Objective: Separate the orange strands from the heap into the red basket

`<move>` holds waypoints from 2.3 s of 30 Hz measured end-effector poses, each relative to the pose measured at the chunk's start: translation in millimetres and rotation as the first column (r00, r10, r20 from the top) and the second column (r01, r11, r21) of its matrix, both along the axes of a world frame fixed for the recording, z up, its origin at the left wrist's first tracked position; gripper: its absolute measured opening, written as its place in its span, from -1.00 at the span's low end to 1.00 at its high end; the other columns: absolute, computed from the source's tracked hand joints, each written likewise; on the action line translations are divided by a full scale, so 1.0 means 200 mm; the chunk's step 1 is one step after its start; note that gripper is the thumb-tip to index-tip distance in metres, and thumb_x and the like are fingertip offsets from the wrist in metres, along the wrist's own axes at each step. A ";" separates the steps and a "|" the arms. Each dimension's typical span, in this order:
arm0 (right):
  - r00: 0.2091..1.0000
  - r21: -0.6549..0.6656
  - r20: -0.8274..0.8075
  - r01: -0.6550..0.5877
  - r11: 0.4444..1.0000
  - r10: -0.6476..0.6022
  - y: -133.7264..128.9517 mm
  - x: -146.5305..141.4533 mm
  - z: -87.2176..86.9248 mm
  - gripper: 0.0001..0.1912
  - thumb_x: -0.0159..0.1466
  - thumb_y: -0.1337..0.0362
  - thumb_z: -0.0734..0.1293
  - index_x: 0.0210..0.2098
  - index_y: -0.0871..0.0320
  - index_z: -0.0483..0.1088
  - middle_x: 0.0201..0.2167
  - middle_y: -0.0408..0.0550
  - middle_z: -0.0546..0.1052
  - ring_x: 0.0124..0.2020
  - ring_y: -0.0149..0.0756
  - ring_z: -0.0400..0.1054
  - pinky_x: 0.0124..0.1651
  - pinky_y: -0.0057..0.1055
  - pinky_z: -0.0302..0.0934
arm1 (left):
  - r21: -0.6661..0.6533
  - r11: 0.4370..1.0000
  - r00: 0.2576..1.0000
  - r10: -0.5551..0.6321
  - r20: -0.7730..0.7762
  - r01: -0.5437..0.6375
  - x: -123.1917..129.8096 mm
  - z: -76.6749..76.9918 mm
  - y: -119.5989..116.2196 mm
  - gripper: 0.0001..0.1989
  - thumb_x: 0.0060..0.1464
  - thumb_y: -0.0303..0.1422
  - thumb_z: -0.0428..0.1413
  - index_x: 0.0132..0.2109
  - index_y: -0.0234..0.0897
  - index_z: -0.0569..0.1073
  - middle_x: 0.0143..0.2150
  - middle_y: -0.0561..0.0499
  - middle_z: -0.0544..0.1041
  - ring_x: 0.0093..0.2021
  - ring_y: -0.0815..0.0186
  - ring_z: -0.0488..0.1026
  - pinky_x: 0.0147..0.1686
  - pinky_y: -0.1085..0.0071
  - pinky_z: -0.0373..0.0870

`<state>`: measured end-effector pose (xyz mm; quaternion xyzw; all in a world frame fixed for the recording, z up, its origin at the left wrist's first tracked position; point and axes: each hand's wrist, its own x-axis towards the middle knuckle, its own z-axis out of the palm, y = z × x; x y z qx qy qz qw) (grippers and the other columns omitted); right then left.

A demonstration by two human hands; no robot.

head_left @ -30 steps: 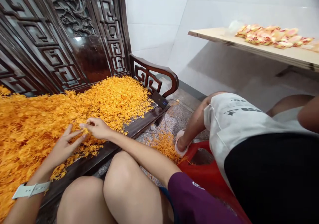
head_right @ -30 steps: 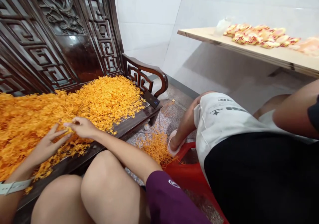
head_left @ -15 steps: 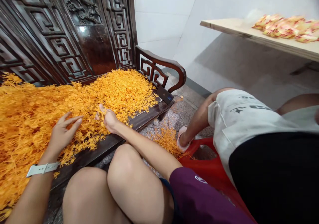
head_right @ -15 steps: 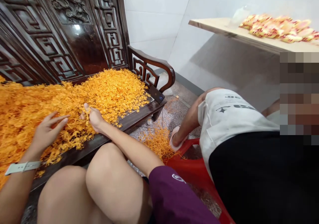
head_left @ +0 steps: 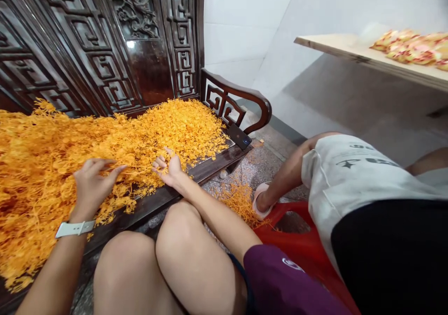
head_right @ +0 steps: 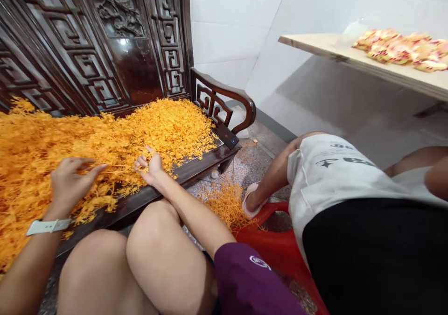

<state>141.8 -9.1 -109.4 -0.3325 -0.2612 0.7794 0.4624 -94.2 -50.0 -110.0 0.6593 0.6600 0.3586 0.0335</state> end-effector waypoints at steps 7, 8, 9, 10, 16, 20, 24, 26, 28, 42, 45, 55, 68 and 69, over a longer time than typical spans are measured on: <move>0.997 -0.031 -0.083 -0.004 0.999 0.002 0.00 -0.04 0.01 -0.33 0.41 -0.23 0.14 -0.63 0.05 -0.06 -0.70 -0.19 -0.08 -0.52 -0.30 -0.01 -0.45 -0.44 0.06 | 0.175 0.977 0.990 0.129 -0.054 -0.118 -0.02 0.02 0.05 -0.67 0.26 -0.04 0.18 -0.16 -0.24 0.53 -0.17 -0.15 0.65 -0.10 0.05 0.59 -0.01 0.20 0.42; 0.995 -0.027 -0.098 -0.001 1.000 -0.001 0.01 -0.04 0.02 -0.34 0.42 -0.21 0.14 -0.63 0.06 -0.07 -0.70 -0.20 -0.09 -0.53 -0.31 -0.04 -0.45 -0.45 0.05 | 0.180 0.972 0.986 0.160 -0.048 -0.149 -0.01 0.03 0.05 -0.66 0.28 -0.05 0.16 -0.14 -0.26 0.54 -0.15 -0.18 0.65 -0.10 0.05 0.59 0.00 0.18 0.40; 0.994 -0.022 -0.113 0.006 1.000 -0.008 0.01 -0.03 0.02 -0.35 0.42 -0.19 0.14 -0.63 0.06 -0.09 -0.70 -0.21 -0.10 -0.53 -0.32 -0.07 -0.45 -0.45 0.04 | 0.171 0.974 0.986 0.160 -0.049 -0.149 0.01 0.04 0.05 -0.65 0.30 -0.04 0.14 -0.11 -0.27 0.54 -0.13 -0.20 0.65 -0.09 0.05 0.59 0.00 0.18 0.38; 0.992 -0.018 -0.128 0.019 1.000 -0.021 0.02 -0.02 0.03 -0.35 0.42 -0.18 0.13 -0.62 0.06 -0.10 -0.70 -0.22 -0.12 -0.53 -0.32 -0.10 -0.46 -0.46 0.02 | 0.162 0.976 0.986 0.157 -0.058 -0.146 0.02 0.05 0.05 -0.65 0.33 -0.05 0.12 -0.09 -0.27 0.55 -0.12 -0.20 0.66 -0.08 0.06 0.58 0.02 0.15 0.34; 0.973 -0.037 -0.156 0.168 0.985 -0.171 0.06 0.09 -0.01 -0.38 0.43 -0.21 0.03 -0.57 0.07 -0.16 -0.66 -0.24 -0.14 -0.53 -0.33 -0.10 -0.43 -0.46 0.06 | -0.004 0.994 0.922 0.101 -0.375 -0.111 -0.05 0.05 -0.05 -0.70 0.35 -0.09 0.11 -0.12 -0.21 0.59 0.00 -0.28 0.62 0.11 -0.16 0.40 0.07 -0.05 0.05; 0.979 -0.009 -0.158 0.129 0.992 -0.129 0.06 0.09 -0.03 -0.40 0.42 -0.19 0.12 -0.57 0.07 0.04 -0.65 -0.26 -0.01 -0.50 -0.35 0.09 -0.35 -0.44 0.17 | -0.062 0.986 0.925 0.124 -0.358 -0.156 -0.12 -0.02 -0.09 -0.72 0.37 -0.18 0.05 -0.26 -0.22 0.52 -0.06 -0.25 0.57 0.08 -0.12 0.38 0.05 -0.03 0.05; 0.988 0.226 0.149 -0.005 0.974 -0.030 0.06 0.00 -0.03 -0.46 0.38 -0.23 0.18 -0.48 0.05 0.30 -0.66 -0.28 0.07 -0.54 -0.36 0.09 -0.37 -0.41 0.14 | 0.009 0.968 0.935 0.246 -0.257 -0.252 -0.10 -0.02 -0.07 -0.73 0.34 -0.24 0.05 -0.33 -0.21 0.46 -0.15 -0.21 0.55 0.05 -0.10 0.38 0.08 -0.06 0.05; 0.916 0.365 0.402 -0.143 0.920 -0.017 0.05 -0.05 -0.02 -0.52 0.30 -0.21 0.31 -0.41 0.08 0.42 -0.63 -0.27 0.19 -0.54 -0.38 0.08 -0.38 -0.40 0.09 | 0.032 0.965 0.942 0.260 -0.210 -0.260 -0.08 0.01 -0.05 -0.73 0.36 -0.27 0.03 -0.34 -0.21 0.44 -0.19 -0.19 0.55 0.04 -0.08 0.38 0.10 -0.06 0.04; 0.835 0.418 0.551 -0.287 0.862 0.011 0.04 -0.11 -0.02 -0.59 0.14 -0.10 0.52 -0.42 0.13 0.51 -0.58 -0.25 0.33 -0.51 -0.41 0.12 -0.36 -0.41 0.05 | 0.045 0.968 0.956 0.251 -0.153 -0.247 -0.06 0.05 -0.04 -0.67 0.39 -0.26 0.00 -0.38 -0.22 0.41 -0.24 -0.18 0.56 0.02 -0.08 0.39 0.12 -0.07 0.01; 0.890 0.479 0.423 -0.378 0.792 0.168 0.00 -0.19 0.07 -0.59 0.20 -0.12 0.53 -0.31 0.09 0.50 -0.19 -0.08 0.56 -0.18 -0.30 0.43 -0.12 -0.38 0.32 | -0.236 0.921 0.932 0.344 0.112 -0.311 -0.15 0.05 0.12 -0.39 0.48 -0.10 -0.13 -0.57 -0.22 0.24 -0.47 -0.22 0.47 -0.17 -0.04 0.51 0.10 -0.18 0.10; 0.933 0.407 0.312 -0.303 0.862 0.181 0.01 -0.18 0.08 -0.55 0.19 -0.16 0.53 -0.29 0.07 0.46 -0.14 -0.05 0.60 -0.08 -0.24 0.48 -0.06 -0.34 0.38 | -0.310 0.944 0.980 0.155 0.125 -0.109 -0.18 0.08 0.10 -0.34 0.45 0.06 -0.15 -0.49 -0.26 0.42 -0.39 -0.20 0.57 -0.19 -0.04 0.56 0.14 -0.25 0.17; 0.816 0.421 0.467 -0.544 0.726 0.341 0.02 -0.32 0.34 -0.67 0.22 0.07 0.55 -0.25 0.09 0.40 -0.55 -0.27 0.32 -0.48 -0.41 0.22 -0.35 -0.44 0.14 | -0.155 0.983 0.991 0.115 0.074 -0.103 -0.07 0.18 0.07 -0.12 0.07 -0.06 0.33 0.48 -0.17 0.33 0.46 -0.30 0.37 0.41 -0.35 0.26 0.30 -0.30 0.22; 0.549 0.410 0.836 -0.616 0.673 -0.007 -0.12 -0.24 0.65 -0.68 0.30 0.18 0.44 -0.42 0.10 0.23 -0.52 -0.21 0.28 -0.42 -0.35 0.19 -0.33 -0.39 0.12 | -0.191 0.960 0.951 0.150 -0.271 -0.206 -0.04 0.48 0.10 -0.50 0.13 -0.21 0.18 0.18 -0.32 0.50 0.02 -0.27 0.66 0.12 -0.17 0.55 0.11 0.02 0.36; 0.511 0.411 0.859 -0.652 0.638 -0.031 -0.12 -0.23 0.66 -0.69 0.25 0.22 0.47 -0.41 0.11 0.25 -0.49 -0.19 0.31 -0.37 -0.32 0.23 -0.28 -0.38 0.13 | -0.243 0.951 0.955 0.121 -0.272 -0.190 -0.04 0.51 0.11 -0.54 0.12 -0.20 0.20 0.12 -0.33 0.52 -0.03 -0.23 0.67 0.07 -0.13 0.57 0.04 0.09 0.39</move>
